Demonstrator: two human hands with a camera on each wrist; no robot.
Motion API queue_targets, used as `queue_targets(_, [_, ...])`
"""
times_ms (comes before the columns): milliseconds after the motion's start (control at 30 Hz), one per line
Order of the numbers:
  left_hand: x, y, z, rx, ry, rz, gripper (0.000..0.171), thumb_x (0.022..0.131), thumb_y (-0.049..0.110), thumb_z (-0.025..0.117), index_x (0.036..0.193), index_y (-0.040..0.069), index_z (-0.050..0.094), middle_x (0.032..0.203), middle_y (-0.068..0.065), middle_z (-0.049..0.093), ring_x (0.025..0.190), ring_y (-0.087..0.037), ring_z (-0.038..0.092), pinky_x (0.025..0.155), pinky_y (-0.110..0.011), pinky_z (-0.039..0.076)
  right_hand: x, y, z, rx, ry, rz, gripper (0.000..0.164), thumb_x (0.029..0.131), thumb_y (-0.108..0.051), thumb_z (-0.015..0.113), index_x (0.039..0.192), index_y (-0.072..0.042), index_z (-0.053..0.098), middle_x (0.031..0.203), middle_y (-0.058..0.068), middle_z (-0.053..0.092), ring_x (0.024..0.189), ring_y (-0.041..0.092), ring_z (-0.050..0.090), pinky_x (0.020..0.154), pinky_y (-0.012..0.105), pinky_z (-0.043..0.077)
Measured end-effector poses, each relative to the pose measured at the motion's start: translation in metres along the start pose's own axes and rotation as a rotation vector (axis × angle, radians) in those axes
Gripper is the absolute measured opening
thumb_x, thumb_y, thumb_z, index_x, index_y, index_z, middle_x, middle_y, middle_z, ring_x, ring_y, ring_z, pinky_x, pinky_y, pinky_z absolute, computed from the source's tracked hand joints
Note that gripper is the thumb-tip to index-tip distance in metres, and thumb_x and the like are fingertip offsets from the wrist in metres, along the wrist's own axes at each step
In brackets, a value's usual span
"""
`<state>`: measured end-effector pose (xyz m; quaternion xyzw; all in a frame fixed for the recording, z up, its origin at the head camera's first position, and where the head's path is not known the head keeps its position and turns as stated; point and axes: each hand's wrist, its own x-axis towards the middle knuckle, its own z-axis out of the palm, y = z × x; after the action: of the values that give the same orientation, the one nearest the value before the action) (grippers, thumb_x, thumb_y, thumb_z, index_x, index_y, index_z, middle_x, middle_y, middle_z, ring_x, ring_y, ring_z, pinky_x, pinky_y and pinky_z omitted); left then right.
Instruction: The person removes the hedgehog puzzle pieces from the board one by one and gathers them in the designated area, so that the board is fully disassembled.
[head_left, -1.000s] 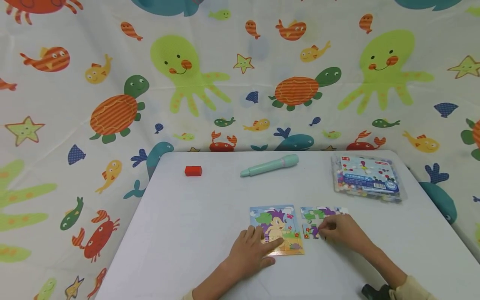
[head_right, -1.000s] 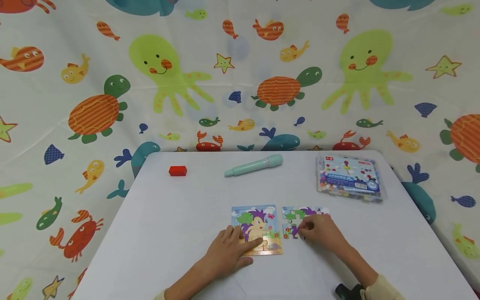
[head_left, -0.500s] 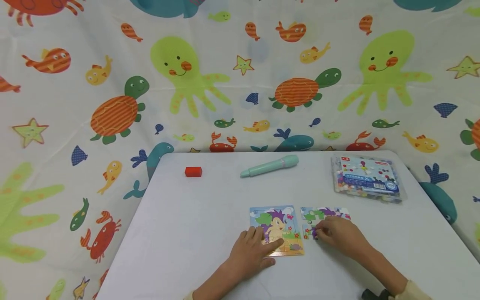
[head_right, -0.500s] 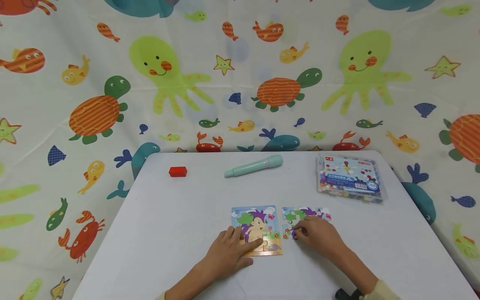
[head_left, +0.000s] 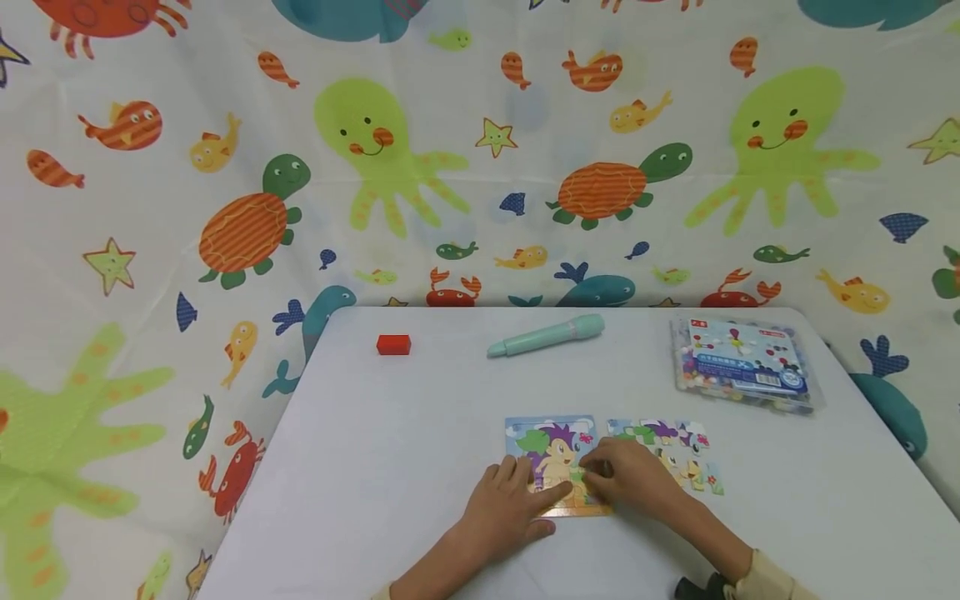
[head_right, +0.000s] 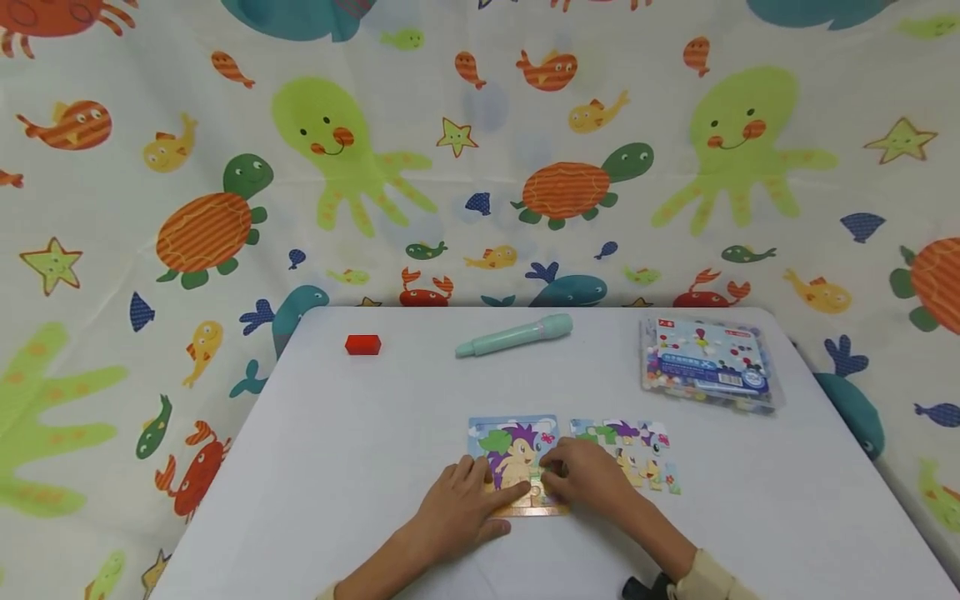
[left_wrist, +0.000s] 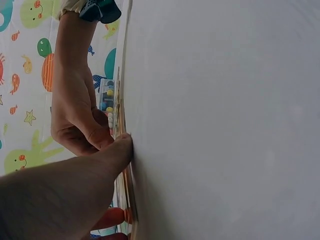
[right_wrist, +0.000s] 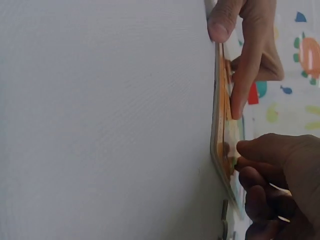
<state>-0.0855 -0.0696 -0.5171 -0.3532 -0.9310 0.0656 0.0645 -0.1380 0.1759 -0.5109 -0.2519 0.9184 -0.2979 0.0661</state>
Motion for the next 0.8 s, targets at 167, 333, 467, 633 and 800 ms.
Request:
queue_targets(167, [-0.0005,0.0001,0.0004,0.007,0.014,0.003,0.057,0.093,0.065,0.049,0.147,0.050,0.040,0.095,-0.001,0.039,0.082,-0.017,0.033,0.065,-0.029,0.034,-0.0005,0.0024,0.0009,0.078,0.013,0.012,0.008,0.087,-0.013,0.074,0.095,-0.015,0.076,0.073,-0.015,0.055,0.062,0.004,0.048,0.055,0.026,0.044])
queue_targets(333, [0.0003,-0.0002,0.0013,0.033,0.063,0.008,0.058,0.092,0.066,0.050,0.147,0.049,0.042,0.094,-0.003,0.041,0.080,-0.018,0.033,0.064,-0.029,0.035,-0.0017,0.0035,-0.0016,0.109,0.037,0.037,0.009,0.088,-0.011,0.072,0.093,-0.019,0.074,0.076,-0.014,0.056,0.065,0.006,0.049,0.057,0.027,0.044])
queue_targets(467, [0.0005,0.0005,0.0012,0.024,0.036,0.000,0.058,0.093,0.066,0.049,0.147,0.050,0.040,0.096,-0.003,0.042,0.082,-0.018,0.035,0.067,-0.030,0.037,-0.0027,0.0044,-0.0030,0.172,0.014,0.057,0.009,0.090,-0.011,0.069,0.093,-0.019,0.073,0.076,-0.013,0.061,0.068,0.007,0.054,0.062,0.027,0.047])
queue_targets(633, [0.0008,0.0022,0.0007,0.007,-0.032,-0.007,0.058,0.094,0.067,0.044,0.149,0.051,0.035,0.099,-0.003,0.041,0.085,-0.018,0.034,0.070,-0.031,0.038,-0.0027,0.0042,-0.0026,0.227,-0.007,0.086,0.002,0.090,-0.017,0.071,0.091,-0.015,0.070,0.077,-0.012,0.063,0.069,0.008,0.059,0.064,0.028,0.048])
queue_targets(800, [0.0001,0.0026,0.0030,0.003,-0.017,-0.008,0.058,0.094,0.066,0.045,0.149,0.051,0.036,0.099,-0.004,0.041,0.084,-0.018,0.034,0.070,-0.031,0.037,-0.0041,0.0043,-0.0033,0.269,-0.004,0.116,0.005,0.090,-0.020,0.071,0.094,-0.017,0.072,0.079,-0.012,0.065,0.072,0.009,0.062,0.066,0.030,0.049])
